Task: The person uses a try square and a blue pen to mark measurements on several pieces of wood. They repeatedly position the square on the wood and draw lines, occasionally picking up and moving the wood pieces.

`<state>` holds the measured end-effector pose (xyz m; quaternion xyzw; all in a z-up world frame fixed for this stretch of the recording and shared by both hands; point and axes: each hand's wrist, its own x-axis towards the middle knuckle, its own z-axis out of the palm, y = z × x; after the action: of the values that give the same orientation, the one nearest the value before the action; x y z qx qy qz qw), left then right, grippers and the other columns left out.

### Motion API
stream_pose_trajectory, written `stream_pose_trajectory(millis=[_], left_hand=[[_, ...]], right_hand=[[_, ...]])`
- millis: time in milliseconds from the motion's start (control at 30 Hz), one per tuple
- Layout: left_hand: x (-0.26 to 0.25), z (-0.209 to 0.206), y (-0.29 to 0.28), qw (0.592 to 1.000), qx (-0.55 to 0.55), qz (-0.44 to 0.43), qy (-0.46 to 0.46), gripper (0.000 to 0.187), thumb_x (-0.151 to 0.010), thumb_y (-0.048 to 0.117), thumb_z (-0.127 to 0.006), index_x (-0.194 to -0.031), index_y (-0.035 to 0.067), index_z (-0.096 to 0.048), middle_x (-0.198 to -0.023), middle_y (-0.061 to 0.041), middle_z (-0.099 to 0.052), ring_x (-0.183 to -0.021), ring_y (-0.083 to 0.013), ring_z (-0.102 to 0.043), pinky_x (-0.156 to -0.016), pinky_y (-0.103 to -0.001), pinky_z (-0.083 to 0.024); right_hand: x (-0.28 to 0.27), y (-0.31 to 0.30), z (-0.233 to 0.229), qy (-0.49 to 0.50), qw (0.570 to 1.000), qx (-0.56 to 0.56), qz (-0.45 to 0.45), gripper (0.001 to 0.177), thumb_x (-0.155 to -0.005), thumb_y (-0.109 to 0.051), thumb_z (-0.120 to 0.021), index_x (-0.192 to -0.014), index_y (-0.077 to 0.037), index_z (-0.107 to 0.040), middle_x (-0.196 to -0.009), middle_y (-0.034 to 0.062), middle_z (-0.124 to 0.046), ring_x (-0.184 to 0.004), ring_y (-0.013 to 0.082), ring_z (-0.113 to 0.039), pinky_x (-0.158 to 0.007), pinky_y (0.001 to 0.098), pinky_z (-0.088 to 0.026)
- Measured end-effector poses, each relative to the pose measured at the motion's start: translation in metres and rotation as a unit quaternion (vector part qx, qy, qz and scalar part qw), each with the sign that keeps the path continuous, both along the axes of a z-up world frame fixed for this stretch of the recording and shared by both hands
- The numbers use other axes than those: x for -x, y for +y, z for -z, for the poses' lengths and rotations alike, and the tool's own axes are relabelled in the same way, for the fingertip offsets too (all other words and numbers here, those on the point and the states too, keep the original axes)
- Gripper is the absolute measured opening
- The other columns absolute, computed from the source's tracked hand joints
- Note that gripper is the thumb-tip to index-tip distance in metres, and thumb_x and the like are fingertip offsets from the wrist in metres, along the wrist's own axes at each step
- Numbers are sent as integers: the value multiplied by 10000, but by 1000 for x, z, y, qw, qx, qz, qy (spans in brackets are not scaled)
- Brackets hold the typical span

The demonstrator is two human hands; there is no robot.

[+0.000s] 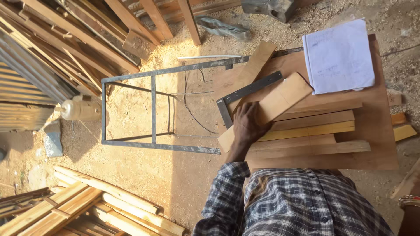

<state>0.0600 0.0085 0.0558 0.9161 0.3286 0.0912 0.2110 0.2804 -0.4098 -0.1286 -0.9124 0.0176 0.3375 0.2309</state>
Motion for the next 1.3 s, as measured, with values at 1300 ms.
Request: stream_pose_trajectory(millis=[1300], left_hand=[[63, 60, 136, 987, 62, -146, 23, 658, -760, 374, -830, -1322, 100, -624, -1257, -123, -611, -1168, -357, -573, -946, -517, -472]], right_hand=[[14, 215, -108, -309, 903, -151, -260, 244, -1055, -259, -782, -1092, -23, -731, -1018, 129, -764, -965, 257, -744, -832, 372, -572]])
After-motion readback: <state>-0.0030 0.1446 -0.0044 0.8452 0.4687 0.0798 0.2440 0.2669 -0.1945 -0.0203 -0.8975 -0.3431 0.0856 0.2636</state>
